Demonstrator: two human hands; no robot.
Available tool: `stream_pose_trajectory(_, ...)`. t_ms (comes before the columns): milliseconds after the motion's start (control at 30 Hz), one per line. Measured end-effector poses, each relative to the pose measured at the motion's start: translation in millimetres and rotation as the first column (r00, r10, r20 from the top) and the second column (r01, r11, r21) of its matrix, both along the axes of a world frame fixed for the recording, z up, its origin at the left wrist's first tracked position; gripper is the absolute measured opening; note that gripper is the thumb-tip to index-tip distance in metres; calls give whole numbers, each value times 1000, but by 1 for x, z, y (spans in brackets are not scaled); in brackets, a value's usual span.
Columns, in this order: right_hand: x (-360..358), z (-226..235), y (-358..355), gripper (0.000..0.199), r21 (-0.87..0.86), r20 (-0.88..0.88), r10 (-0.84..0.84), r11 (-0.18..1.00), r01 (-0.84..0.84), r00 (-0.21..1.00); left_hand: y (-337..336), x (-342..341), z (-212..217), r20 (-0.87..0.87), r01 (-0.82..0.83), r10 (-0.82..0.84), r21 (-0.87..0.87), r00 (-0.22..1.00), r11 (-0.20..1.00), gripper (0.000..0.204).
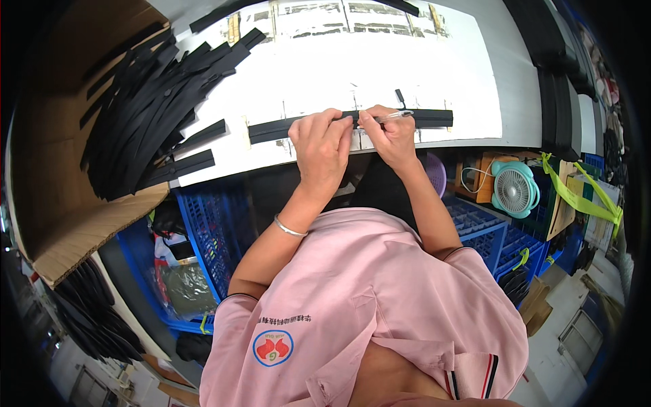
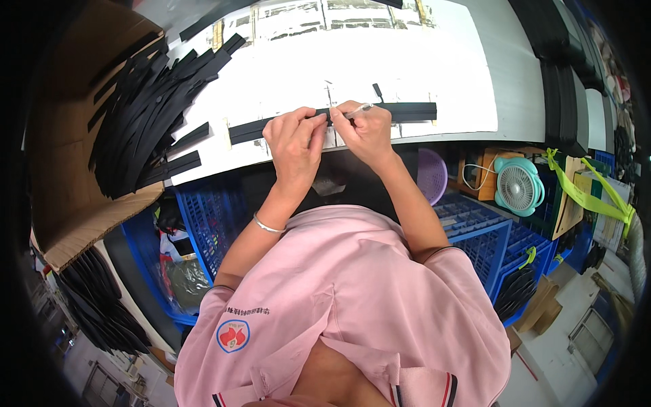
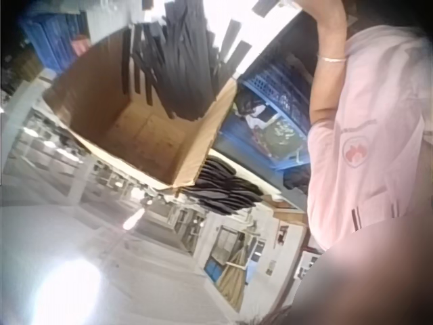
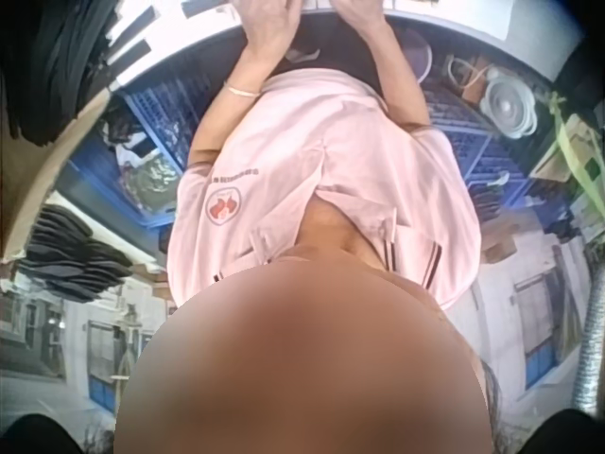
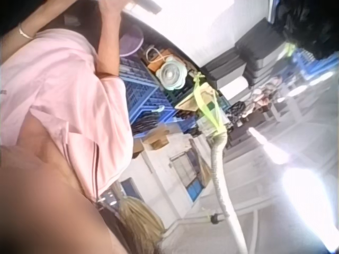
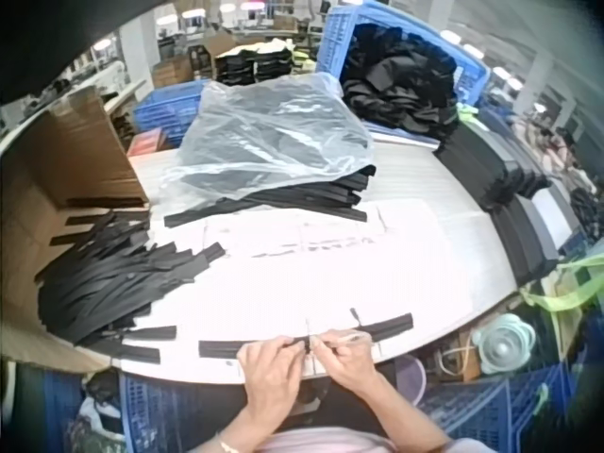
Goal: The recorder is using a template and a pen to mark precise measurement lines on a series of black zippers at a workstation.
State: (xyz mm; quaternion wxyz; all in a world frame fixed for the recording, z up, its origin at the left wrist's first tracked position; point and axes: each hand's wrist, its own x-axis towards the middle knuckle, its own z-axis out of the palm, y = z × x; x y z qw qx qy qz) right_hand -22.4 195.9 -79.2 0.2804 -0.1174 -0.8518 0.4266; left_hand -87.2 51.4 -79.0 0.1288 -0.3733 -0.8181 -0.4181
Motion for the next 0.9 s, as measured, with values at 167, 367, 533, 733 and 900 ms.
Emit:
stream_pose_trajectory(167,9,5,2,17,-89,29,61,994,-58,998,-2,0,2,5,2,-2,-42,1000,999,18)
stream_pose_trajectory(367,49,28,42,19,-405,-16,-204,897,180,979,-1,1,4,-3,5,-5,-46,1000,999,17)
stream_pose_trajectory(533,56,14,74,23,-344,76,-305,886,312,949,5,4,6,16,-2,4,-70,1000,998,16)
stream_pose_trajectory(733,56,8,75,21,-261,72,-277,922,286,958,48,20,16,49,152,-150,-43,987,987,16)
stream_pose_trajectory(900,54,4,75,19,-250,64,-259,931,266,964,83,27,11,12,238,-238,-5,971,971,16)
